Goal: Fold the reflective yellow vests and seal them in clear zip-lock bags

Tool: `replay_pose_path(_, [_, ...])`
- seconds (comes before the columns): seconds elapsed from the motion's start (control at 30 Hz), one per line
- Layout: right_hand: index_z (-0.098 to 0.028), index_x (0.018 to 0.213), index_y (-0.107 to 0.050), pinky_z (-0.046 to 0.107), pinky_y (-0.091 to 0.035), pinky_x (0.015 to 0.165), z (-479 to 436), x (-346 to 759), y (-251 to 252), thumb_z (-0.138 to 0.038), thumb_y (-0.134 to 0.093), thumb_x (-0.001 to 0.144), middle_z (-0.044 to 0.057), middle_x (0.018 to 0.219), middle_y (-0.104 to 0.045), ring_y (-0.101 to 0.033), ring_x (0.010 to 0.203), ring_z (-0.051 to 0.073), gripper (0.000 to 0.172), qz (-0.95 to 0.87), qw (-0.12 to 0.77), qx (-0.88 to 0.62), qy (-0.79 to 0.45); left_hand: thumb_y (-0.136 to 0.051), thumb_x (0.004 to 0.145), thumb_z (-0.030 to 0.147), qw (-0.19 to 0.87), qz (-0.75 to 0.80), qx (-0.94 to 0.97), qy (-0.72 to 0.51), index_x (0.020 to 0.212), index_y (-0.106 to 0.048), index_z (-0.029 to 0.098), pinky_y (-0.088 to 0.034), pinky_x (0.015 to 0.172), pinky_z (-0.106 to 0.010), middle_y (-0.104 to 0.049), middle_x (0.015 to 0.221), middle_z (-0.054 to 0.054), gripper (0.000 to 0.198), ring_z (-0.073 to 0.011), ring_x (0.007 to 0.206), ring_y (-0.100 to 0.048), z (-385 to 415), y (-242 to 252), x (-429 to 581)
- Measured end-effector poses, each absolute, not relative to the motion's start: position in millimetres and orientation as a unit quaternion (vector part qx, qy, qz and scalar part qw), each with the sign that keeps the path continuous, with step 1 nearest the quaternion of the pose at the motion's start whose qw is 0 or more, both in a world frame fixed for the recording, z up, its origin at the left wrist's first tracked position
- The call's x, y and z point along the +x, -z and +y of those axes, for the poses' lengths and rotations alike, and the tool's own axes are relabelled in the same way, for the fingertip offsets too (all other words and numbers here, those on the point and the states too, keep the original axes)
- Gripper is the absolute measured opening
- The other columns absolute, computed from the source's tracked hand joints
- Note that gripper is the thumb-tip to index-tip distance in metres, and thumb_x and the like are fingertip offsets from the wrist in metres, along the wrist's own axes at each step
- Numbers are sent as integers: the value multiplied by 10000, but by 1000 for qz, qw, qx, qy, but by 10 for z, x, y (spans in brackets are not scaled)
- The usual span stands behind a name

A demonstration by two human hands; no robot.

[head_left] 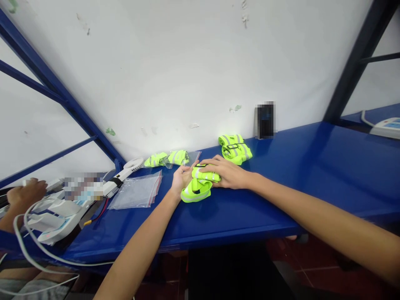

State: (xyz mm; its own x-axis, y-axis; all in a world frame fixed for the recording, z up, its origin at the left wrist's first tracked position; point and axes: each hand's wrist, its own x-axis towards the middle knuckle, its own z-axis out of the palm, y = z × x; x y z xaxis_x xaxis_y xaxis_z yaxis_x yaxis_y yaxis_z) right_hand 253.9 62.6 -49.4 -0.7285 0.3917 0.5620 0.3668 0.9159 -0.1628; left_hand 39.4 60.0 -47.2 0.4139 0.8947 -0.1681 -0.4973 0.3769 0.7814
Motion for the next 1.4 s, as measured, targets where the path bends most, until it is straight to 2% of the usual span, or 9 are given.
replay_pose_path(0.13, [-236,1312,-566,435,-384,950,624,2547,462,-462,-646,851,113,1418,-514,-511,1174,292,519,-924,317,-204,-72,-469,703,269,778,315,318,-441,1310,-487,111,-498,905,-481,-701,1067,-123,627,-311,947,-681,582,447,391])
replay_pose_path(0.3, [-237,1302,-567,430,-403,922,596,2526,478,-427,-524,935,87,1399,-539,-520,1089,278,416,-913,331,-230,-57,-447,788,293,791,303,317,-426,1330,-491,197,-534,798,-489,-708,1045,-85,552,-297,873,-689,499,393,378])
replay_pose_path(0.4, [-235,1308,-563,439,-432,878,595,2510,518,-387,-491,949,95,1357,-577,-525,1018,280,396,-896,359,-258,-48,-447,834,454,804,274,345,-399,1318,-506,227,-546,719,-476,-691,1103,-105,538,-329,926,-675,498,411,348])
replay_pose_path(0.53, [-192,1255,-589,413,-463,837,623,2491,542,-341,-502,927,103,1165,-671,-585,963,279,371,-841,430,-309,-109,-400,782,714,781,284,431,-352,1295,-532,182,-533,722,-491,-627,1209,-206,750,-408,1095,-598,597,509,354])
replay_pose_path(0.77, [-167,1059,-678,385,-485,850,701,2466,487,-509,-587,841,85,1000,-709,-627,983,305,415,-679,530,-420,-286,-453,849,572,429,353,560,-615,1395,-401,278,-488,881,-398,-593,1190,-104,622,-269,1160,-533,729,551,366])
replay_pose_path(0.9, [-147,953,-685,343,-474,811,677,2430,479,-510,-579,842,75,924,-709,-630,900,263,393,-690,501,-423,-308,-580,827,525,228,323,674,-624,1443,-301,292,-458,956,-418,-495,1318,-115,715,-262,1205,-505,667,521,375])
replay_pose_path(1.03, [-153,967,-679,320,-468,759,566,2352,476,-457,-545,877,51,888,-706,-629,812,226,344,-750,466,-362,-299,-621,834,492,131,323,745,-569,1483,-206,318,-399,1047,-453,-348,1483,-120,789,-291,1320,-425,564,495,426])
replay_pose_path(1.17, [-175,1089,-661,316,-458,748,470,2306,477,-453,-553,881,55,878,-714,-641,825,246,364,-787,442,-357,-241,-663,822,456,121,346,746,-556,1483,-237,286,-299,1132,-461,-318,1518,-108,805,-301,1377,-359,517,451,450])
replay_pose_path(1.4, [-161,1111,-630,278,-386,632,429,2295,477,-411,-534,910,64,814,-691,-606,671,206,335,-826,386,-365,-187,-725,764,419,272,345,682,-585,1337,-484,216,-469,972,-397,-597,1225,-94,654,-262,1106,-596,592,406,446])
